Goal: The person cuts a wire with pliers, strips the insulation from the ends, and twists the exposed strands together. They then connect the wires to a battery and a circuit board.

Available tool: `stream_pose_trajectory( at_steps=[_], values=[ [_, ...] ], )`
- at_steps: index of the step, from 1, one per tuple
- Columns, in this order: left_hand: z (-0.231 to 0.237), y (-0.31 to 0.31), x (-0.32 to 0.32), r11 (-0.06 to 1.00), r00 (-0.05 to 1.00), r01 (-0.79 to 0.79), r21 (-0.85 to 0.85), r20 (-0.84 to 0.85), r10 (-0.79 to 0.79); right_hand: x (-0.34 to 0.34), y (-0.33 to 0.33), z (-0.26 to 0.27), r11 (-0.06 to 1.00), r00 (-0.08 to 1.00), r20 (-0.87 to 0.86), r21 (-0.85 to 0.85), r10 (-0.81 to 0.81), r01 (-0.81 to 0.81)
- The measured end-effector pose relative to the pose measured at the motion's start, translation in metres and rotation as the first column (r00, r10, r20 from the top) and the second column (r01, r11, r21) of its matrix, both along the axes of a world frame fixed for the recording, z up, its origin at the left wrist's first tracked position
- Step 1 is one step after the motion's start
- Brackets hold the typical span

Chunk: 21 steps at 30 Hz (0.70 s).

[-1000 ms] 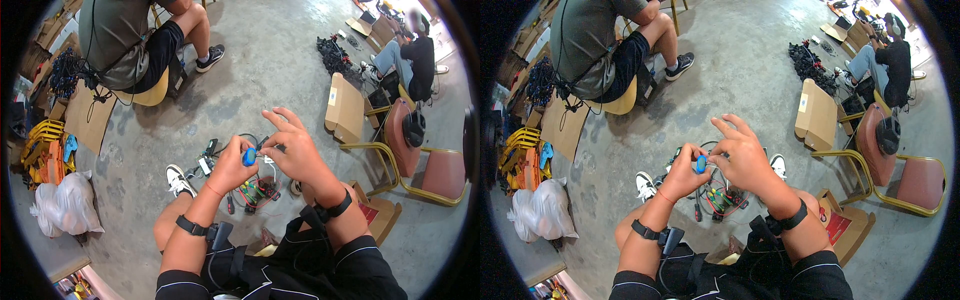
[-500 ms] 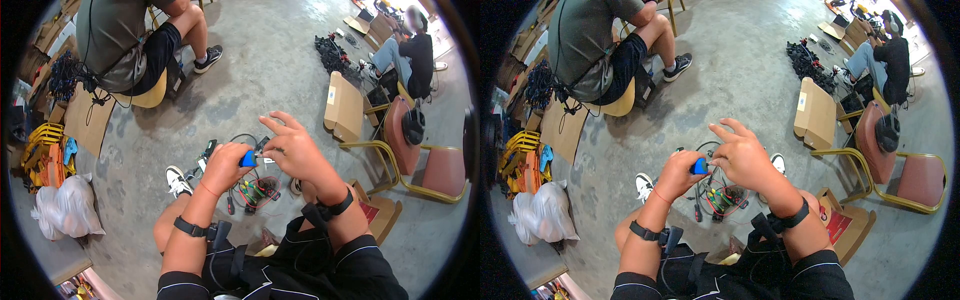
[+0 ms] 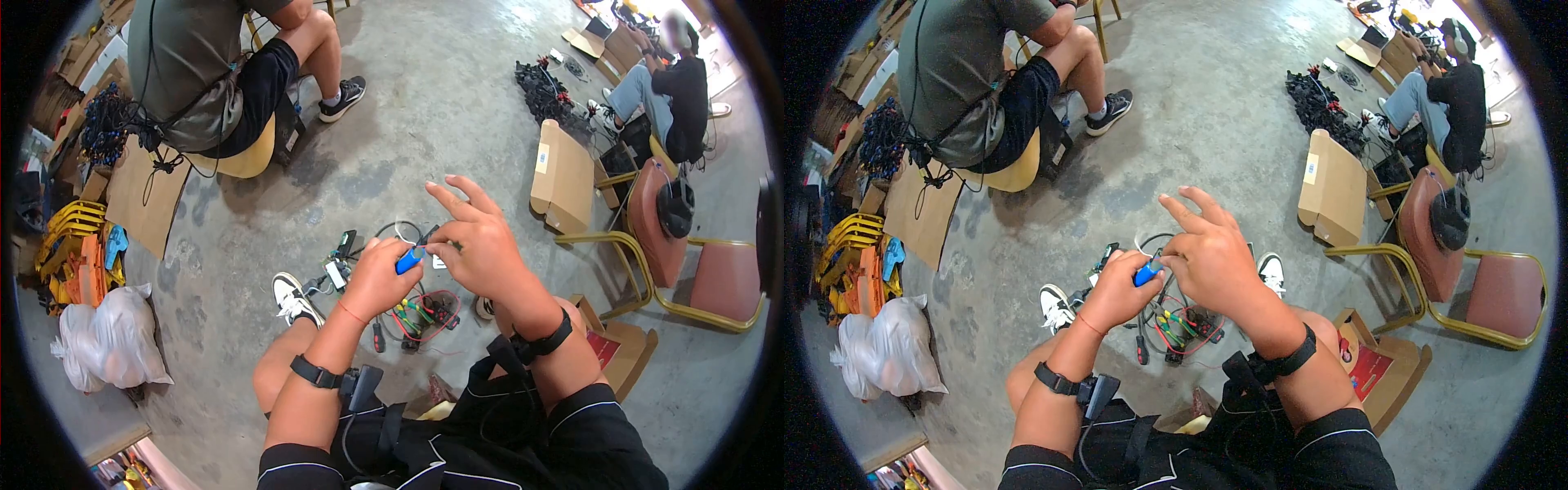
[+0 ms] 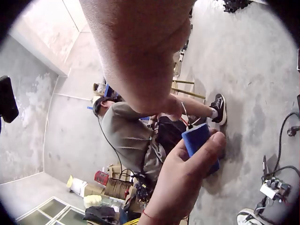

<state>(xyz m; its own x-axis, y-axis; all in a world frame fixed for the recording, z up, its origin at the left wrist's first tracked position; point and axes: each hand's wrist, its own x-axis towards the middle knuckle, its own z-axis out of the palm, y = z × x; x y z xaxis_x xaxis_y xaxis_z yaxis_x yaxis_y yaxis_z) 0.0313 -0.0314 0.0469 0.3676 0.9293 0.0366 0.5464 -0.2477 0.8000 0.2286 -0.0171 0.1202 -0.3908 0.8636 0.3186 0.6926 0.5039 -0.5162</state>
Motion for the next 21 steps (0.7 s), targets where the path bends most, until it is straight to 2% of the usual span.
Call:
stream_pose_trajectory(
  at_steps=[1,2,4,5,7,8,10,14,16,17,19,20,21],
  values=[
    [-0.001,0.000,0.000,0.997,1.000,-0.001,0.078,0.016,0.000,0.000,0.000,0.000,1.000,1.000,-0.030,-0.013,-0.006,0.006],
    [0.000,0.000,0.000,0.997,1.000,-0.001,0.078,0.016,0.000,-0.001,0.000,0.001,1.000,1.000,-0.030,-0.012,-0.006,0.005],
    [0.017,0.001,0.002,0.962,0.998,-0.052,-0.268,0.030,0.062,-0.001,0.001,0.000,0.998,0.995,-0.094,-0.055,-0.027,0.022],
    [0.014,0.000,0.002,0.962,0.998,-0.053,-0.268,0.030,0.063,-0.001,0.001,0.000,0.998,0.995,-0.095,-0.056,-0.027,0.022],
    [0.004,-0.001,0.002,0.997,0.992,-0.054,0.053,0.114,0.048,0.000,0.002,-0.002,0.995,0.989,-0.124,-0.074,-0.081,0.073],
    [0.001,-0.002,0.002,0.997,0.992,-0.055,0.053,0.113,0.048,0.000,0.002,-0.003,0.995,0.989,-0.124,-0.074,-0.081,0.072],
    [-0.003,-0.002,0.003,0.970,0.992,-0.080,0.229,0.109,0.056,-0.001,0.002,-0.003,0.992,0.988,-0.117,-0.085,-0.099,0.090],
    [-0.008,0.000,-0.001,0.968,0.991,-0.084,0.235,0.122,0.056,0.002,0.002,-0.005,0.989,0.986,-0.108,-0.089,-0.128,0.118],
    [0.000,0.002,-0.005,0.996,0.998,-0.058,0.073,0.031,0.056,0.003,0.002,-0.003,0.990,0.989,-0.089,-0.086,-0.118,0.110],
    [0.000,0.002,-0.005,0.996,0.998,-0.058,0.073,0.031,0.056,0.003,0.002,-0.002,0.990,0.989,-0.089,-0.086,-0.118,0.110],
    [-0.001,0.001,-0.006,0.994,0.991,-0.103,-0.034,0.078,0.105,0.002,0.000,-0.002,0.991,0.992,-0.083,-0.107,-0.092,0.083],
    [-0.004,0.001,-0.005,0.994,0.992,-0.102,-0.033,0.078,0.104,0.003,0.000,-0.001,0.991,0.992,-0.083,-0.106,-0.093,0.084],
    [-0.007,0.000,-0.005,0.985,0.981,-0.117,-0.130,0.139,0.135,0.004,0.000,-0.001,0.987,0.990,-0.117,-0.144,-0.083,0.066]
  ],
)
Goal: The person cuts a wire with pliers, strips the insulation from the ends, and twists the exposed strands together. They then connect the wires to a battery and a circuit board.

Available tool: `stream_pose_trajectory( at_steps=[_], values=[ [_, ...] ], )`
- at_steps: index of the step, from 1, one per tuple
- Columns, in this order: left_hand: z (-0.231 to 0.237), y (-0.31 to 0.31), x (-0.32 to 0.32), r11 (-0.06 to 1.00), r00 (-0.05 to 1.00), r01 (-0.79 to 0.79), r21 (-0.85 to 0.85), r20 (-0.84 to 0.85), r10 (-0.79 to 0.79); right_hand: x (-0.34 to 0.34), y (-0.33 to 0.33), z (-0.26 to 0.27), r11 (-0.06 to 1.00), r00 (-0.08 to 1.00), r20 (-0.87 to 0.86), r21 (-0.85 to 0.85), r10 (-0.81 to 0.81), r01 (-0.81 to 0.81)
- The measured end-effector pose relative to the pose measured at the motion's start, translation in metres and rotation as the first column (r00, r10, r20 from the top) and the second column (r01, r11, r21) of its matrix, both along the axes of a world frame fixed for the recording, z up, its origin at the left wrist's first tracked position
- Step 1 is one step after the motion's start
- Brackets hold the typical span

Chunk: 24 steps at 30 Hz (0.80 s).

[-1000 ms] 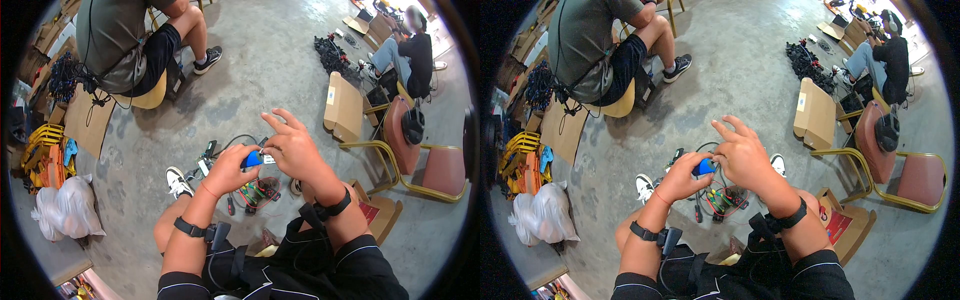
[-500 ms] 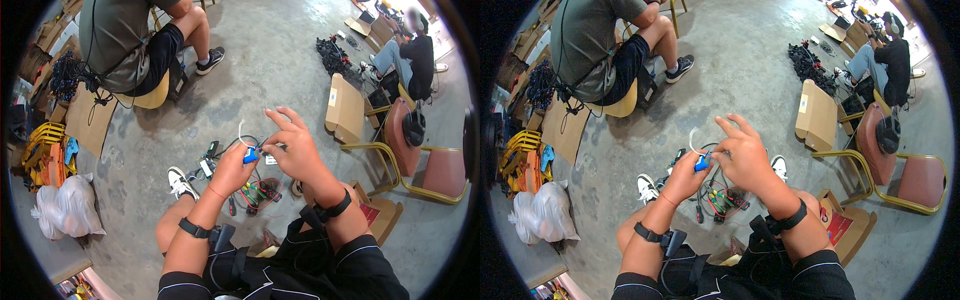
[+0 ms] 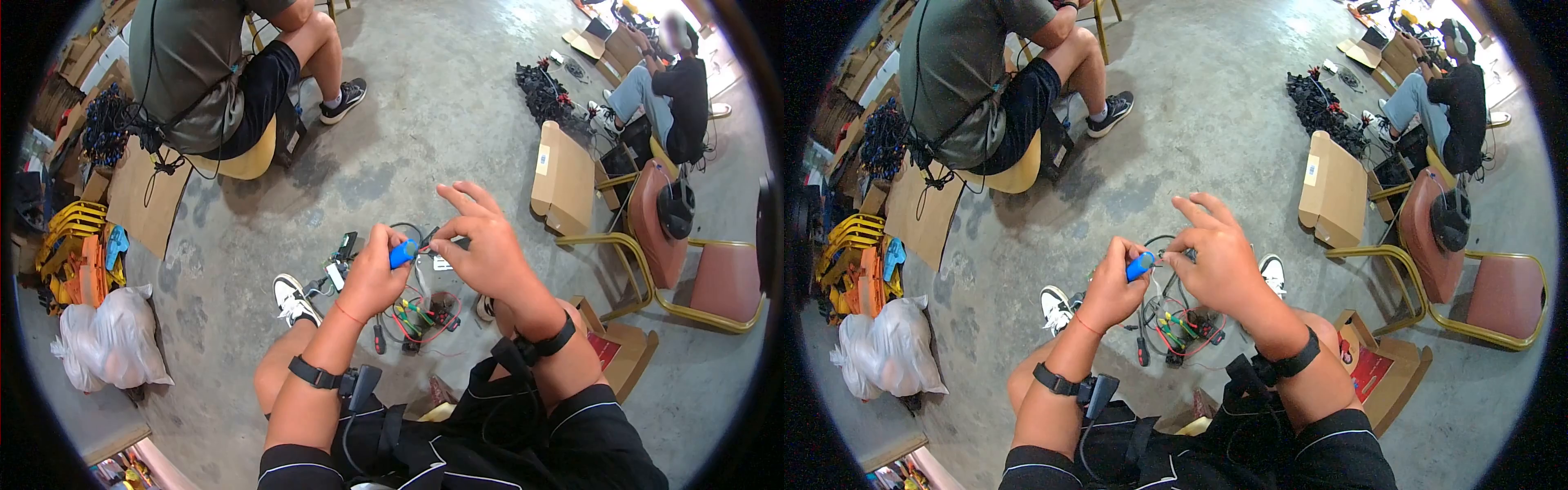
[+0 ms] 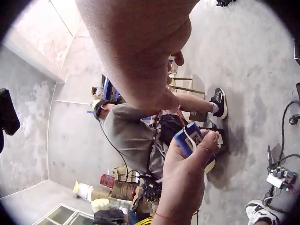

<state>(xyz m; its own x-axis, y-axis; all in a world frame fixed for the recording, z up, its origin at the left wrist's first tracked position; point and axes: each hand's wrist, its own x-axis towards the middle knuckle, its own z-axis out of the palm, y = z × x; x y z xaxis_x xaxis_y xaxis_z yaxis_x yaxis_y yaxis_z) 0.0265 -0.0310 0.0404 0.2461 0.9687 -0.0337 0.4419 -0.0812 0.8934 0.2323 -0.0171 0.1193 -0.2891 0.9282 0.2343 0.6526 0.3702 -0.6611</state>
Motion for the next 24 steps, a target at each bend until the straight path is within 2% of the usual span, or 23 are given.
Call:
stream_pose_trajectory(
  at_steps=[1,2,4,7,8,10,14,16,20,22,24],
  values=[
    [-0.002,0.000,0.000,0.996,0.997,-0.018,-0.090,0.071,0.025,0.001,0.000,0.000,0.999,0.999,-0.038,-0.036,0.013,-0.014],
    [-0.002,-0.001,0.000,0.996,0.997,-0.018,-0.090,0.071,0.025,0.002,0.000,0.001,0.999,0.999,-0.038,-0.035,0.013,-0.014],
    [0.008,0.001,0.002,0.990,0.995,0.100,0.096,-0.013,-0.099,0.004,0.001,0.002,0.998,0.999,-0.046,-0.059,0.000,-0.002],
    [0.016,0.004,0.000,0.973,0.982,0.187,0.138,-0.067,-0.179,0.008,0.001,0.004,0.995,0.999,-0.019,-0.095,0.035,-0.037],
    [0.018,0.004,0.000,0.973,0.981,0.188,0.137,-0.067,-0.180,0.009,0.001,0.004,0.995,0.999,-0.019,-0.095,0.034,-0.036],
    [0.021,0.005,0.000,0.934,0.978,0.200,0.297,-0.113,-0.174,0.011,0.001,0.005,0.992,0.999,-0.010,-0.117,0.043,-0.044],
    [0.021,0.004,-0.001,0.914,0.968,0.212,0.346,-0.203,-0.147,0.009,0.000,0.002,0.999,0.998,0.058,-0.036,0.035,-0.033],
    [0.016,0.004,-0.003,0.933,0.958,0.221,0.285,-0.245,-0.152,0.006,-0.001,-0.001,0.997,0.990,0.135,0.062,0.040,-0.049],
    [0.007,0.001,-0.002,0.964,0.925,0.209,0.165,-0.353,-0.140,-0.002,-0.003,0.000,0.993,0.992,0.105,0.081,0.071,-0.080],
    [0.000,-0.001,0.000,0.993,0.986,0.111,0.050,-0.131,-0.104,-0.005,-0.005,0.002,0.992,0.992,0.107,0.098,0.074,-0.085],
    [0.006,-0.002,0.002,0.994,0.979,0.106,-0.012,-0.174,-0.106,-0.006,-0.005,0.002,0.993,0.993,0.100,0.097,0.057,-0.067]
  ],
)
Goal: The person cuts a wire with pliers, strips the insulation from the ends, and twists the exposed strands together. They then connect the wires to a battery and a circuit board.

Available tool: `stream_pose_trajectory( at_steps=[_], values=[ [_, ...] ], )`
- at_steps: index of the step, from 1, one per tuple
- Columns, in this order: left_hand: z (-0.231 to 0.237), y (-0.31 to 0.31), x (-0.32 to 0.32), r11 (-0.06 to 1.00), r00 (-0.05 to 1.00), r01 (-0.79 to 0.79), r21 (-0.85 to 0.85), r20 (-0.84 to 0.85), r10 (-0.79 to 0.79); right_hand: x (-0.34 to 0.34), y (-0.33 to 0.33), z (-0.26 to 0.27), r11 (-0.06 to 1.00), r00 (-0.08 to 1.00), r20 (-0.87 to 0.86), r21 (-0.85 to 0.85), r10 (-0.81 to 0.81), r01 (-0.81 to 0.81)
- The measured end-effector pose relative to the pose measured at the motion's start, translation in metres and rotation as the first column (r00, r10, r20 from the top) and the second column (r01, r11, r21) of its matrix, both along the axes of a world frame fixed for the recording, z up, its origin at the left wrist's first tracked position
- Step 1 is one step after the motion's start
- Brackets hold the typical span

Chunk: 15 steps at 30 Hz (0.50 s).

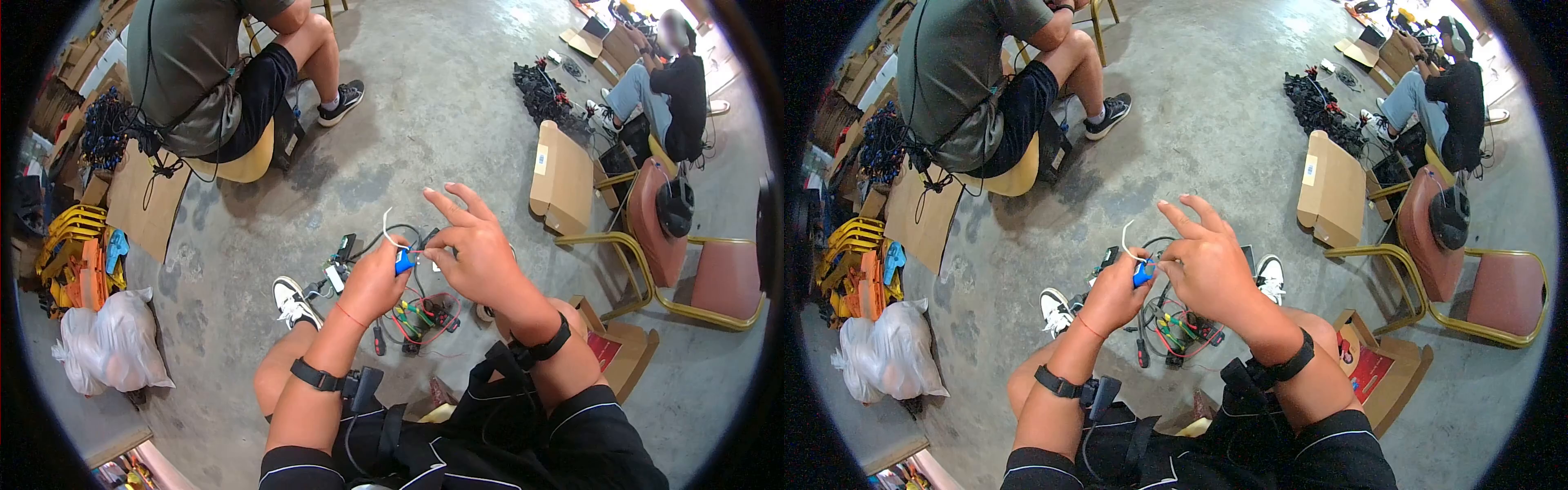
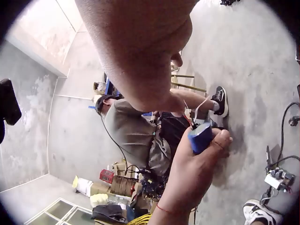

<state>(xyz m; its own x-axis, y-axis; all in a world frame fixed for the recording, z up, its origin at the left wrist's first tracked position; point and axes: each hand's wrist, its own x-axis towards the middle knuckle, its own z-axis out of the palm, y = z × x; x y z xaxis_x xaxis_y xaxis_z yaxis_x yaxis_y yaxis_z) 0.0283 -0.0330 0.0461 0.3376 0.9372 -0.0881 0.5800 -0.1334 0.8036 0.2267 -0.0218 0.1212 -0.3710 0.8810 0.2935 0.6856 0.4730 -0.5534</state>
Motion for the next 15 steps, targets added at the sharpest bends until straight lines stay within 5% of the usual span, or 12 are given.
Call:
stream_pose_trajectory(
  at_steps=[2,8,11,13,14,15],
  values=[
    [0.004,0.001,0.001,0.998,0.999,-0.005,-0.057,-0.050,0.002,0.000,0.001,-0.001,1.000,1.000,-0.006,-0.001,-0.020,0.020],
    [-0.010,0.001,0.001,0.971,0.987,0.043,0.236,0.142,-0.078,0.002,0.002,-0.001,0.997,0.996,-0.030,-0.006,-0.082,0.082],
    [0.005,0.002,0.001,0.997,0.991,0.032,0.069,0.130,-0.041,0.001,0.002,0.000,0.996,0.995,-0.027,0.006,-0.091,0.091],
    [0.016,0.004,0.001,0.960,0.989,0.008,-0.282,0.144,0.034,0.001,0.002,0.000,0.998,0.996,-0.050,0.009,-0.068,0.068],
    [0.012,0.003,0.002,0.960,0.989,0.008,-0.282,0.143,0.034,0.001,0.001,0.001,0.998,0.996,-0.050,0.009,-0.067,0.068],
    [0.007,0.002,0.003,0.937,0.957,-0.008,-0.349,0.270,0.108,0.001,0.001,0.002,0.998,0.996,-0.068,-0.012,-0.061,0.060]
  ],
)
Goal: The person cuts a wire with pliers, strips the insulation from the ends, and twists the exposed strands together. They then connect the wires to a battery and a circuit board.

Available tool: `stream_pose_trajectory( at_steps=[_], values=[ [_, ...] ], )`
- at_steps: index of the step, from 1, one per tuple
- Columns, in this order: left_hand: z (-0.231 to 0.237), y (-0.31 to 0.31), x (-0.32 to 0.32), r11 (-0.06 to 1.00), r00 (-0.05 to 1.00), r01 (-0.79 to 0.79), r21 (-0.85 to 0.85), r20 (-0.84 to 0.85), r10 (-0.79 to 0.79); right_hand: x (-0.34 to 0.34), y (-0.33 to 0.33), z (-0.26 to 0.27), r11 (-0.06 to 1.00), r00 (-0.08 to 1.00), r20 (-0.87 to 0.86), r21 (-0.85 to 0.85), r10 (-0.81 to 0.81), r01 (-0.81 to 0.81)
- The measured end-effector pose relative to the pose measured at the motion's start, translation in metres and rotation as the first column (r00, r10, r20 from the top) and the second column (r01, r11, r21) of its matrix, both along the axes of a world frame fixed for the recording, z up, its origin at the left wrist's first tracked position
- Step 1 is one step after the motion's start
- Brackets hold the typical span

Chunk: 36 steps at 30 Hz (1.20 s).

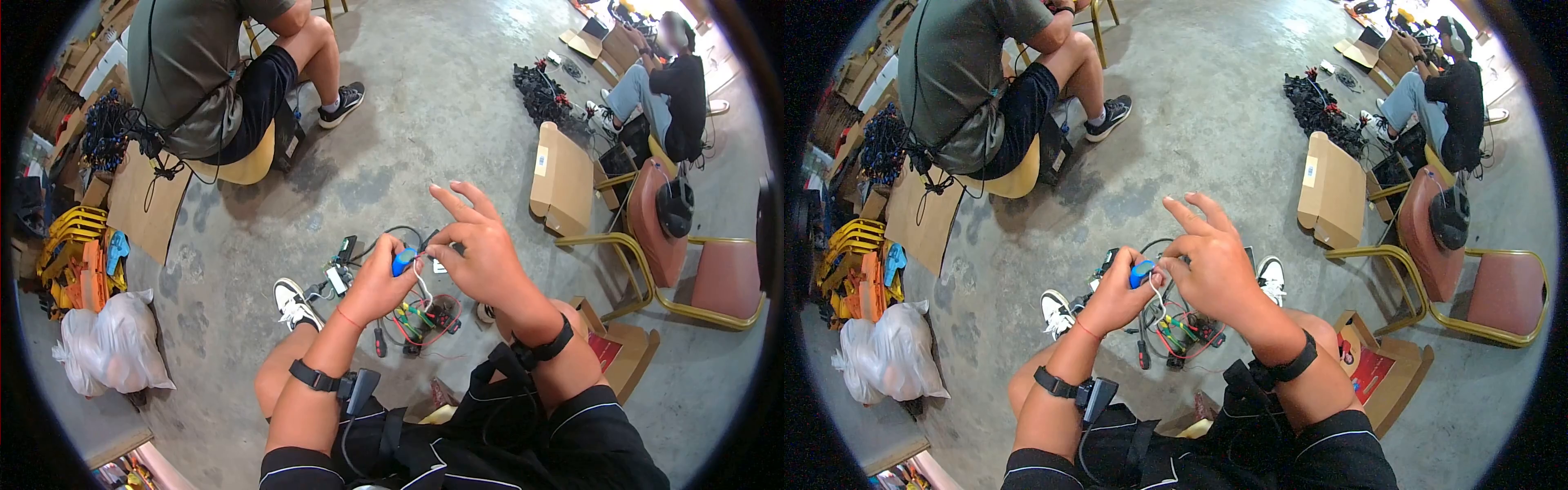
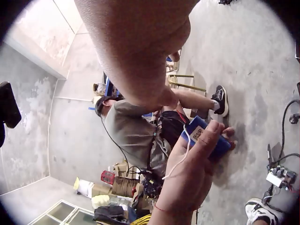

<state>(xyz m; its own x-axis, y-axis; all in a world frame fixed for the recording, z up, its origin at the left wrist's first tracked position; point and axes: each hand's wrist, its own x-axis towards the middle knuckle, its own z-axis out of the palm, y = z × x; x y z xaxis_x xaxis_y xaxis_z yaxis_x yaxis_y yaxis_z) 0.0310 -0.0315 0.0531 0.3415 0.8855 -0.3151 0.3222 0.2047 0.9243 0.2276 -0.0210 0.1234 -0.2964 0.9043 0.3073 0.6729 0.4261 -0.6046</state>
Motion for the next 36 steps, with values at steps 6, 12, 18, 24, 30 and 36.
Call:
stream_pose_trajectory(
  at_steps=[6,12,18,24,30,36],
  values=[
    [-0.001,0.002,0.000,0.966,0.999,0.024,0.258,0.019,-0.029,0.001,0.000,0.001,0.999,1.000,-0.030,-0.038,0.011,-0.012],
    [-0.003,0.005,-0.010,0.860,0.990,0.132,0.492,-0.113,-0.087,0.006,0.001,0.001,0.999,1.000,0.003,-0.025,0.027,-0.027],
    [0.002,0.006,-0.010,0.793,0.940,0.229,0.565,-0.340,-0.029,0.005,0.000,-0.002,0.999,0.997,0.063,0.006,0.049,-0.049],
    [-0.004,0.000,0.000,0.959,0.972,0.063,0.275,-0.236,0.004,0.000,-0.002,-0.001,0.998,0.997,0.056,0.010,0.053,-0.054],
    [-0.008,0.000,-0.003,0.910,0.989,0.122,0.397,-0.130,-0.076,0.001,0.001,-0.001,0.999,0.999,0.040,0.036,0.004,-0.006],
    [-0.007,0.001,-0.006,0.976,0.996,0.084,0.200,-0.046,-0.076,0.001,0.000,0.001,0.999,0.999,0.046,0.053,-0.001,-0.002]
  ],
)
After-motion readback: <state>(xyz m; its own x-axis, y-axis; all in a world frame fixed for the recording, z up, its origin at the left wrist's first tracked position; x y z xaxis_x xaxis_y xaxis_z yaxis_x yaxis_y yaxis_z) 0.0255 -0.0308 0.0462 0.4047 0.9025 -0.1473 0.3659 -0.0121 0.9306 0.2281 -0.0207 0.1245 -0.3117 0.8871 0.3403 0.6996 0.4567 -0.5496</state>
